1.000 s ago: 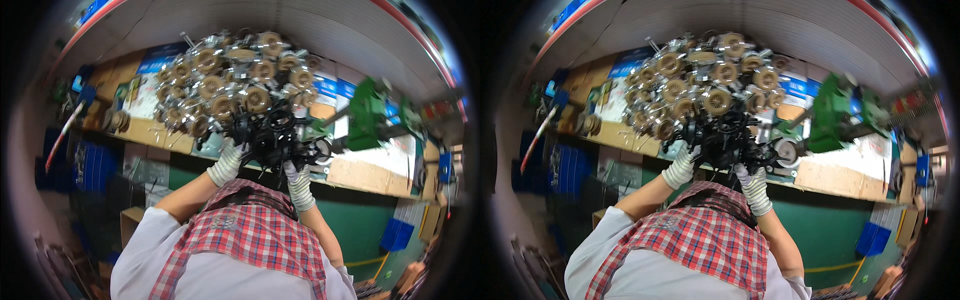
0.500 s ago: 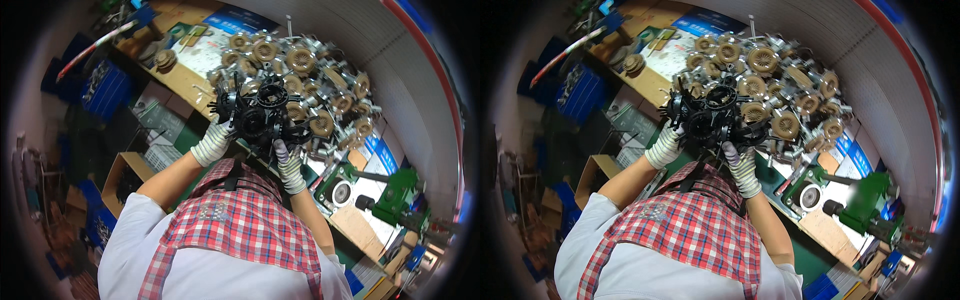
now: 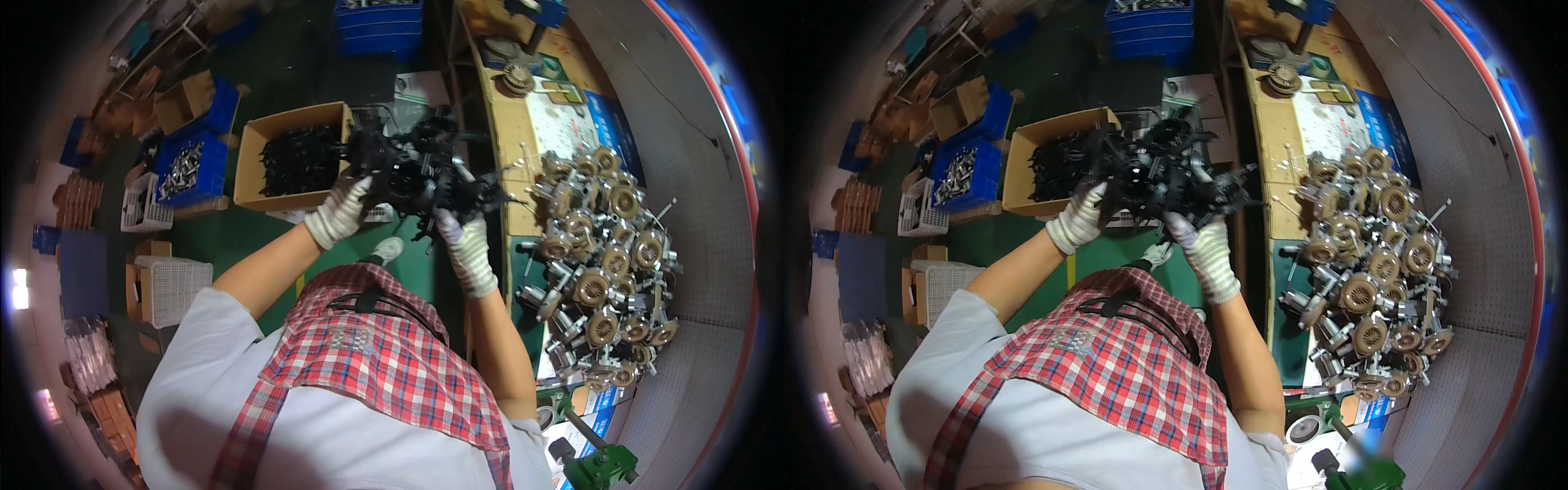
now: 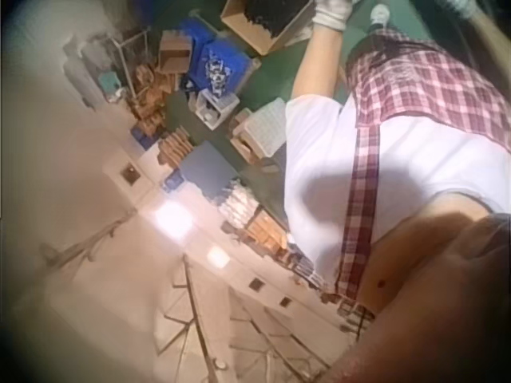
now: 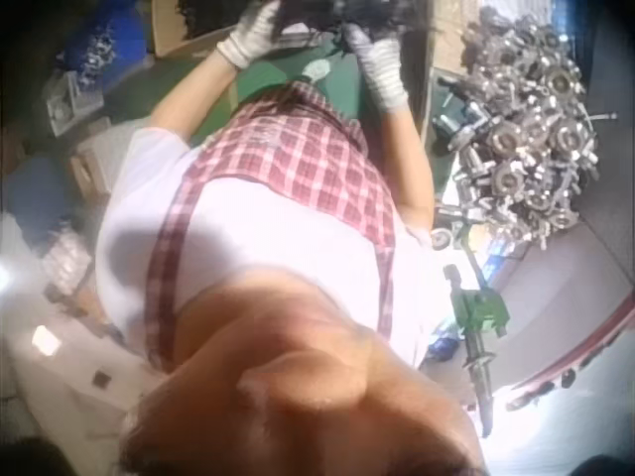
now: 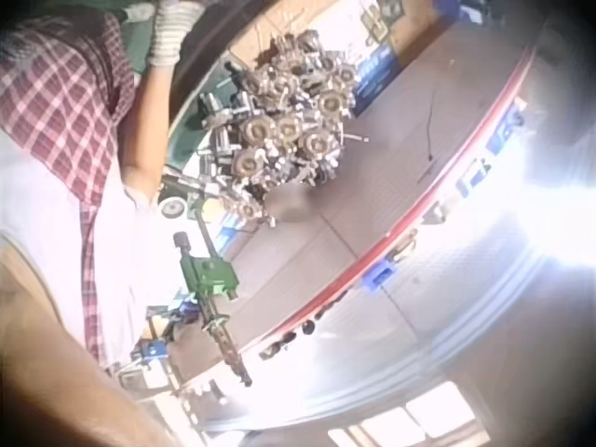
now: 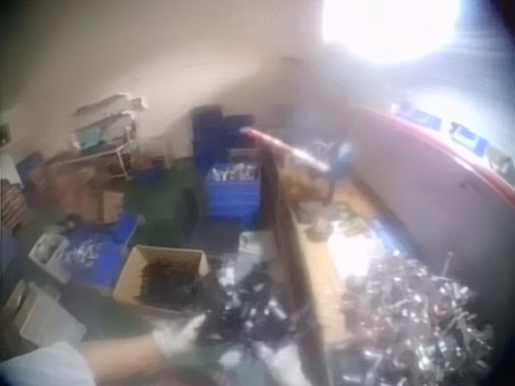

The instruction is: The person retrieves black plastic components from a cardboard box and places them on a workbench. They then use a green press machine to attach these components to metallic fan-like parts, repeating the process for several units.

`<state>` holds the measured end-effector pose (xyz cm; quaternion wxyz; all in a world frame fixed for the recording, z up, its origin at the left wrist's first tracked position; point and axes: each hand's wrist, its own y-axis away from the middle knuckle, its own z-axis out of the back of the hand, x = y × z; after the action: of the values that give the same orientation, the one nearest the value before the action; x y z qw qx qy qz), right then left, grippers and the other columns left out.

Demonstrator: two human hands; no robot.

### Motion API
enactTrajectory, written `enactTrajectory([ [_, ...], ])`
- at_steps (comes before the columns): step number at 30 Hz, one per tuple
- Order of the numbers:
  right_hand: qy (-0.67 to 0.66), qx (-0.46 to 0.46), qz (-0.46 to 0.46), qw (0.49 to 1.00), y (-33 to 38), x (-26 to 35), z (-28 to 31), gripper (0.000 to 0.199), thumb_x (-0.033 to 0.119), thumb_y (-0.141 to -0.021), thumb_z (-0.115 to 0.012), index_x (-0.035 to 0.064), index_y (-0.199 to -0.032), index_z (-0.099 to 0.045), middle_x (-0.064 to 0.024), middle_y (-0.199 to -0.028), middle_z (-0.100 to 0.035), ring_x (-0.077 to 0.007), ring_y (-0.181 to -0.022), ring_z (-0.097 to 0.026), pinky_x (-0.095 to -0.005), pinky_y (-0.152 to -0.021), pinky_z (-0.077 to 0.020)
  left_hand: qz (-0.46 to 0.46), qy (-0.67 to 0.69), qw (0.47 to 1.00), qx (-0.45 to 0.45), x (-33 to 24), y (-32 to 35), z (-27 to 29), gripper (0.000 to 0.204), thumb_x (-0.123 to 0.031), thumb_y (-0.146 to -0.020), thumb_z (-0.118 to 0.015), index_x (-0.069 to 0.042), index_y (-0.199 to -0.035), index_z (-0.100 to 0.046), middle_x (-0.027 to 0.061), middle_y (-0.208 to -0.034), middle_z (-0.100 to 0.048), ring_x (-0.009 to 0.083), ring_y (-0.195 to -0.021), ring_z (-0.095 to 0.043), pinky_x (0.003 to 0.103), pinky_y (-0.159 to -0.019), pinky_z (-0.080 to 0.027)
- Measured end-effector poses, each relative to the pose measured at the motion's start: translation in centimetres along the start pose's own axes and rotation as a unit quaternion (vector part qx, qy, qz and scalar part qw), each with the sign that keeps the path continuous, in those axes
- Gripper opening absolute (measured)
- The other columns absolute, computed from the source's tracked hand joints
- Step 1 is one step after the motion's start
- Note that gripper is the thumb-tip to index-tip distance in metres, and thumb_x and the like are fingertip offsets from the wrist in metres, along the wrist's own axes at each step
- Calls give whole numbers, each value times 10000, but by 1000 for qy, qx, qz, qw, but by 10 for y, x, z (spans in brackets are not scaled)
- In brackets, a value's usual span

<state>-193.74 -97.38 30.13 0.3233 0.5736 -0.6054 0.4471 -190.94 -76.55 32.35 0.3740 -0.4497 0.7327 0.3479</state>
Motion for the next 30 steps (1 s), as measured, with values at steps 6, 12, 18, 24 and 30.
enactTrajectory([
  [6, 27, 79, -98, 992, -68, -66, -109, 774, 356, -734, -824, 23, -1327, -454, -67, -1204, -578, -182, -1105, -521, -334, -975, -421, -5, 35, 988, -149, -42, 22, 145, 422, -301, -917, -566, -73, -1271, -538, 63, -1199, -613, 196, -1055, -613, 364, -900, -522],
  [12, -34, 18, -203, 978, -146, -194, -204, 373, 190, -860, -701, 37, -1178, -581, -42, -1049, -643, -154, -948, -579, -308, -848, -481, 49, 102, 918, -380, -72, 4, 295, 322, -220, -871, -663, -88, -1155, -587, 89, -1182, -627, 232, -1062, -603, 397, -845, -520],
  [18, 4, -134, -285, 949, -188, -233, -260, 335, 199, -832, -727, 68, -1119, -614, -58, -938, -667, -156, -817, -620, -304, -694, -519, 12, -25, 874, -484, -69, -5, 452, 172, -160, -877, -683, -127, -1043, -649, -13, -1004, -655, 156, -872, -595, 344, -713, -516],
  [24, -25, -87, -283, 955, -203, -203, -279, 312, 171, -827, -731, 92, -1108, -621, -42, -889, -674, -166, -721, -649, -325, -584, -554, 6, -248, 893, -376, -90, 1, 493, 207, -161, -867, -685, -64, -1050, -666, -9, -916, -644, 93, -737, -535, 251, -657, -475],
  [30, -155, -93, -280, 943, -192, -164, -287, 285, 208, -856, -672, 96, -1112, -619, -36, -990, -670, -183, -891, -642, -349, -767, -540, 32, -93, 957, -273, -140, -3, 466, 285, -110, -828, -728, 23, -1053, -615, 89, -1048, -650, 187, -948, -631, 311, -815, -545],
])
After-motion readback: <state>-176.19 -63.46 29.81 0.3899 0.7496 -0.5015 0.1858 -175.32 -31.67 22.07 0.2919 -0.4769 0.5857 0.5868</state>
